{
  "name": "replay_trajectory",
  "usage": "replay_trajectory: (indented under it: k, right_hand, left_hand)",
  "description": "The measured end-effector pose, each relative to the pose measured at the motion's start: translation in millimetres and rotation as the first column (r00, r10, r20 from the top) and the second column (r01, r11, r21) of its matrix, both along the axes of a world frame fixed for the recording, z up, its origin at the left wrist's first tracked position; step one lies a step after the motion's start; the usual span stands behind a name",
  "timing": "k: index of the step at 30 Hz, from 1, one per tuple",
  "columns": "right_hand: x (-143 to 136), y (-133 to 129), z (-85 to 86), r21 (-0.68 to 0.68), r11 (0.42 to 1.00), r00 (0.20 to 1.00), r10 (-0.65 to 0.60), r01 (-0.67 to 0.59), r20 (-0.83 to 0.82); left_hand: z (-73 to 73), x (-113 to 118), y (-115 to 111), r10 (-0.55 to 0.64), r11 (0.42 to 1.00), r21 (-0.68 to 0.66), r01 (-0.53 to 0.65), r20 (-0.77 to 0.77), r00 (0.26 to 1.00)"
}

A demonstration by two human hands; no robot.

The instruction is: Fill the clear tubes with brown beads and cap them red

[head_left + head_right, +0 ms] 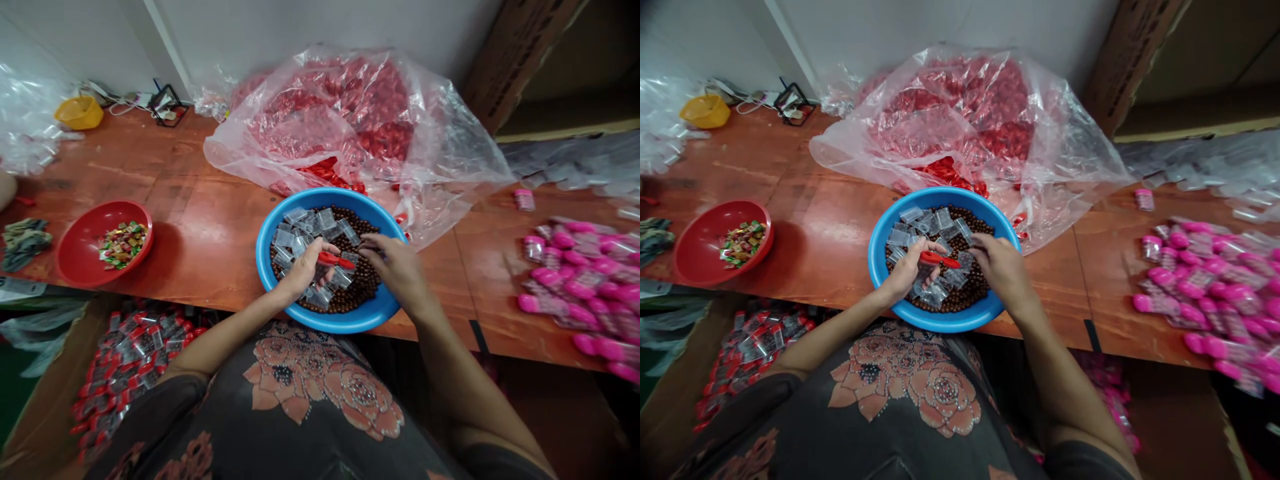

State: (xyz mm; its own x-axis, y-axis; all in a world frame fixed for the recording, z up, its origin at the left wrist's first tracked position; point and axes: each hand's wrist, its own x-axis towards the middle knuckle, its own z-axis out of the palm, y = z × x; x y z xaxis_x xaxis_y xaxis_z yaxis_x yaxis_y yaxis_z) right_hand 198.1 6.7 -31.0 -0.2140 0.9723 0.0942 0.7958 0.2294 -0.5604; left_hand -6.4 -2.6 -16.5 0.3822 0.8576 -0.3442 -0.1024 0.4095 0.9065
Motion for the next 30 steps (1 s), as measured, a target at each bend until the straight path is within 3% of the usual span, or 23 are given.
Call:
replay_trajectory:
  k: [1, 2, 4, 5, 10, 13, 15, 17, 19, 21, 23, 25, 27, 30]
  right_hand:
    - [-5.6, -5.0, 5.1, 0.016, 0.998, 0.964, -0.06, 0.067, -0.259]
    - [-12.2, -10.6, 9.4, 0.0, 0.995, 0.878, -0.089, 0.101, -0.47]
    - [-26.5, -21.6, 15.1, -0.03, 0.996, 0.74, -0.079, 0.08, -0.668]
    - [-32.8, -26.1, 16.5, -0.014, 0.998, 0.723, -0.058, 0.067, -0.688]
    - [-42.1, -34.6, 19.9, 0.258, 0.966, 0.881, 0.139, -0.019, -0.452]
    - [-32.8, -34.3, 19.7, 0.313, 0.948, 0.917, 0.179, -0.063, -0.358]
    - [-24.2, -33.7, 14.7, 0.232, 0.971, 0.895, 0.047, 0.064, -0.444]
    - [-16.7, -33.1, 5.8, 0.024, 0.989, 0.814, -0.107, 0.146, -0.571]
    - [-12.7, -33.2, -3.3, -0.193, 0.98, 0.731, -0.166, 0.048, -0.662]
    - [-14.0, -34.5, -8.0, -0.276, 0.96, 0.675, -0.171, -0.051, -0.718]
    - [-19.4, -36.9, -6.1, -0.21, 0.978, 0.669, -0.154, -0.004, -0.727]
    - [-26.1, -39.3, -0.1, -0.033, 0.999, 0.77, -0.033, 0.015, -0.637]
    - [-31.3, -41.0, 5.6, 0.166, 0.983, 0.894, 0.143, -0.079, -0.424]
    - [-34.3, -41.5, 7.1, 0.352, 0.915, 0.963, 0.249, -0.199, -0.102]
  left_hand:
    - [-0.9, 1.0, -0.6, -0.02, 1.0, 0.011, 0.02, -0.033, 0.999]
    - [-1.9, 2.4, -1.1, -0.043, 0.999, 0.024, 0.045, -0.06, 0.997]
    - [-3.8, 6.0, -2.3, -0.089, 0.993, 0.063, 0.095, -0.087, 0.992]
    - [-4.6, 7.8, -2.8, -0.106, 0.99, 0.089, 0.114, -0.089, 0.99]
    - [-1.0, 12.4, -5.2, -0.095, 0.976, 0.186, 0.113, -0.101, 0.99]
    - [7.5, 12.5, -5.8, -0.068, 0.981, 0.176, 0.081, -0.079, 0.995]
    - [14.1, 11.9, -5.6, -0.056, 0.99, 0.131, 0.059, -0.031, 0.998]
    - [18.8, 10.7, -5.3, -0.04, 0.995, 0.095, 0.038, 0.017, 0.999]
    - [19.8, 9.5, -5.3, -0.03, 0.995, 0.098, 0.028, 0.023, 0.999]
    - [16.6, 8.9, -5.4, -0.025, 0.992, 0.12, 0.027, -0.019, 1.0]
    - [11.2, 9.3, -5.3, -0.019, 0.989, 0.143, 0.032, -0.087, 0.996]
    - [6.6, 10.6, -4.7, 0.004, 0.983, 0.181, 0.022, -0.145, 0.989]
    - [4.6, 12.3, -4.0, 0.037, 0.978, 0.206, -0.003, -0.164, 0.986]
    - [4.7, 14.9, -4.5, 0.061, 0.993, 0.103, -0.052, -0.085, 0.994]
